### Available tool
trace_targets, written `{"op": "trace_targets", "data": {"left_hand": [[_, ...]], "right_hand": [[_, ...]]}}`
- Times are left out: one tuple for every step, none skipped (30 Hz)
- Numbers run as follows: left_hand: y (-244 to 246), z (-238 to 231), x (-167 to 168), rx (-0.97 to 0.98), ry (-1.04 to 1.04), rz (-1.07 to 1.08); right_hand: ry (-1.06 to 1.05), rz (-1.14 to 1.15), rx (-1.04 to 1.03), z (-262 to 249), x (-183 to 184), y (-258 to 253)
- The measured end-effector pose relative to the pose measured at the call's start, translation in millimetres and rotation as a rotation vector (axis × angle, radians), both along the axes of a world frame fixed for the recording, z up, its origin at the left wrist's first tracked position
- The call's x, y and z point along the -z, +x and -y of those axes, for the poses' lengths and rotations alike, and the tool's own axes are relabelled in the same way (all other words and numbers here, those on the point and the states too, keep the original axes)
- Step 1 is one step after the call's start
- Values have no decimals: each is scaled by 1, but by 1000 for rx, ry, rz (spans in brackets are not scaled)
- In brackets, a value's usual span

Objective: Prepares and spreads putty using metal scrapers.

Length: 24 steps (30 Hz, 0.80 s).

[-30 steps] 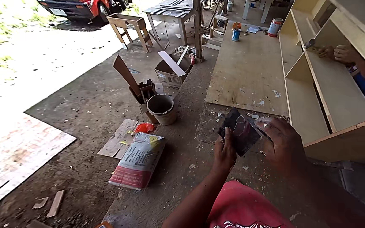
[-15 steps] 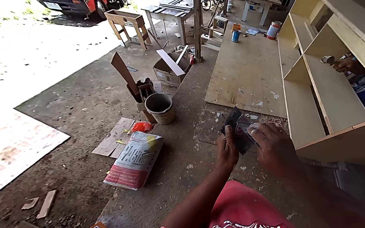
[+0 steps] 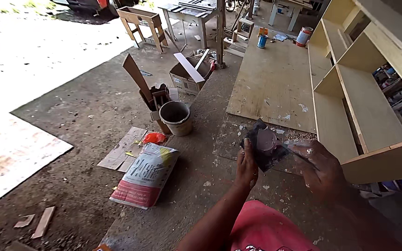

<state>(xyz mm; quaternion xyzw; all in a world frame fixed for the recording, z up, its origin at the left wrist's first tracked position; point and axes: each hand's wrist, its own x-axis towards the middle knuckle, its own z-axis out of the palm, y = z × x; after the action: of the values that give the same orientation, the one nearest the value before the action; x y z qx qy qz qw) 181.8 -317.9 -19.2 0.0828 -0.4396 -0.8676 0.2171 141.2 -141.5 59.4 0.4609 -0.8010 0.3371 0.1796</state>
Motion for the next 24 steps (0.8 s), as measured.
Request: {"op": "trace_targets", "data": {"left_hand": [[-1, 0, -3, 15, 63, -14], [-1, 0, -7, 35, 126, -27], [-2, 0, -10, 63, 186, -45], [-2, 0, -12, 94, 241, -62], [-3, -1, -13, 120, 286, -74], [-4, -1, -13, 138, 309, -87], [-5, -2, -14, 147, 316, -99], [-7, -3, -14, 157, 314, -114], [-8, -4, -15, 164, 303, -132], [-10, -4, -16, 165, 281, -152], [-12, -4, -17, 159, 253, -174], [-14, -3, -16, 145, 216, -197], [-15, -2, -16, 130, 172, -211], [-16, 0, -16, 121, 122, -226], [-17, 2, -15, 117, 67, -242], [-16, 3, -14, 115, 19, -248], [-16, 4, -13, 117, -12, -242], [-16, 6, -12, 118, -26, -227], [-15, 8, -11, 120, -30, -209], [-14, 11, -10, 128, -36, -192], [-11, 16, -11, 145, -31, -179], [-8, 20, -14, 172, 2, -166], [-5, 24, -17, 204, 57, -145], [-3, 28, -20, 244, 125, -113]], "right_hand": [[-120, 61, -30, 0, 1, -7], [-228, 105, -50, 2, 3, -12], [-317, 131, -61, 5, 6, -16], [-384, 143, -69, 8, 10, -18], [-433, 146, -77, 10, 14, -19], [-465, 142, -89, 12, 17, -20], [-483, 129, -96, 15, 20, -21], [-492, 115, -101, 17, 22, -21], [-488, 97, -102, 19, 24, -22], [-479, 73, -91, 20, 25, -22], [-461, 48, -70, 21, 26, -23], [-431, 23, -57, 22, 28, -24], [-396, 7, -56, 22, 29, -25], [-362, -1, -47, 22, 32, -27], [-321, -9, -30, 22, 34, -29], [-272, -15, -12, 20, 35, -30], [-215, -18, 6, 18, 35, -30], [-148, -5, 19, 14, 32, -30], [-85, 47, 22, 8, 28, -31], [-44, 160, 22, 2, 23, -33], [-44, 324, 21, -4, 16, -37], [-120, 499, 40, -10, 9, -42], [-266, 687, 52, -15, 1, -50], [-430, 860, 33, -19, -8, -57]]}}
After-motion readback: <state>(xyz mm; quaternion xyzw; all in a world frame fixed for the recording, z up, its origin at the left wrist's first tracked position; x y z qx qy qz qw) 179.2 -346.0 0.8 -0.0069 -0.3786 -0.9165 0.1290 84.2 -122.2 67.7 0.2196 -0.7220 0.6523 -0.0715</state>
